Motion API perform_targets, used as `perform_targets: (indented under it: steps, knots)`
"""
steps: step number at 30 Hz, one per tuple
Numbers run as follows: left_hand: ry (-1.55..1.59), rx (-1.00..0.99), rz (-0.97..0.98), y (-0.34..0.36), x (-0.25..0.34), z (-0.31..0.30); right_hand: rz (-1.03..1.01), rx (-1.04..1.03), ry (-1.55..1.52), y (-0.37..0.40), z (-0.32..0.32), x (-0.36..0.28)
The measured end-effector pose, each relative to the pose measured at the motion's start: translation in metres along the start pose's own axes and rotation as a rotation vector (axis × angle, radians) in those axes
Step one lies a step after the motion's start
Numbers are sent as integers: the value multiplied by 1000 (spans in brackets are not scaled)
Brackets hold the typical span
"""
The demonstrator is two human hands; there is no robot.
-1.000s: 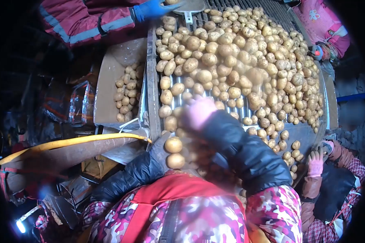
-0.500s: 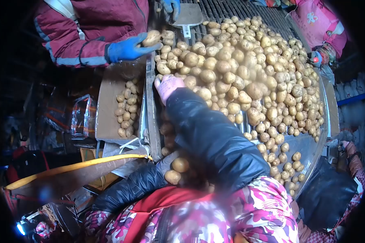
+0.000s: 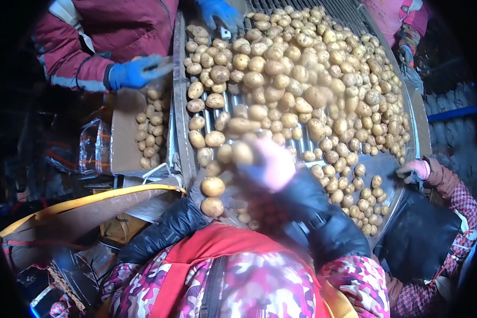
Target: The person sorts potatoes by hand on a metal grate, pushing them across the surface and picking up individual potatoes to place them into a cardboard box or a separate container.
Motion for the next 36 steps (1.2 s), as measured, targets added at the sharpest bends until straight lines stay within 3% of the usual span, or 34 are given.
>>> perform_targets:
  steps: [2, 4, 6, 8, 9, 12, 13, 16, 17, 19, 21, 23, 25, 26, 27, 29, 32, 33, 34, 36]
  knots:
    - [-224, 16, 21, -3, 3, 1, -128, -218, -136, 26, 9, 2]
    - [-129, 62, -88, -4, -7, -3, -131, -251, 24, 26, 1, -11]
    - [41, 169, -216, -3, -21, -15, -110, 40, 57, -3, -11, -3]
    - [67, 245, -273, 3, -22, -19, -260, 337, 223, -38, -15, -8]
    - [33, 248, -272, 5, -19, -14, -280, 351, 371, -59, -5, -9]
    - [-11, 121, -173, 4, -23, -23, -374, 225, 784, -92, 52, -2]
    - [-2, 21, -124, 1, -28, -32, -208, 45, 742, -97, 46, -4]
    - [-194, -68, -26, 2, -12, -20, -144, 61, 280, -87, 9, 2]
    - [-491, -150, 136, 10, 4, -4, -48, -6, -86, -93, 4, 13]
    - [-648, -160, 169, 16, 18, 17, 187, -14, -896, -102, -8, 35]
    - [-389, -53, -31, 15, 8, 13, 261, 2, -909, -128, -10, 43]
    - [-169, 2, -106, 19, 0, 10, 206, -75, -454, -146, -4, 12]
    - [311, -52, -275, 5, -31, -24, -63, 7, 229, -170, 18, -21]
    - [-173, -40, -9, 5, -14, -26, -181, -33, 523, -184, 40, -26]
    - [-659, -27, 255, 11, 4, -18, -159, -69, 542, -194, 54, -19]
    - [-875, -9, 351, 16, 8, -13, -118, -142, 586, -204, 75, -11]
    - [-92, 15, -149, 3, -23, -25, -5, -279, 351, -169, 38, -15]
    - [137, 74, -304, -1, -32, -27, -92, -91, 273, -164, 34, 3]
    - [121, 53, -256, -6, -27, -25, -18, -66, 123, -136, 16, 4]
    - [110, 15, -183, -3, -23, -16, 160, -225, -601, -87, 16, 35]
Point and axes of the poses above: each hand's wrist, its own y-axis away from the middle knuckle, its own z-axis out of the palm, x = y × z, the point moved 7 cm from there along -y, towards the middle knuckle, and after that the axes turned 6 degrees about y, right-handed, at the moved point
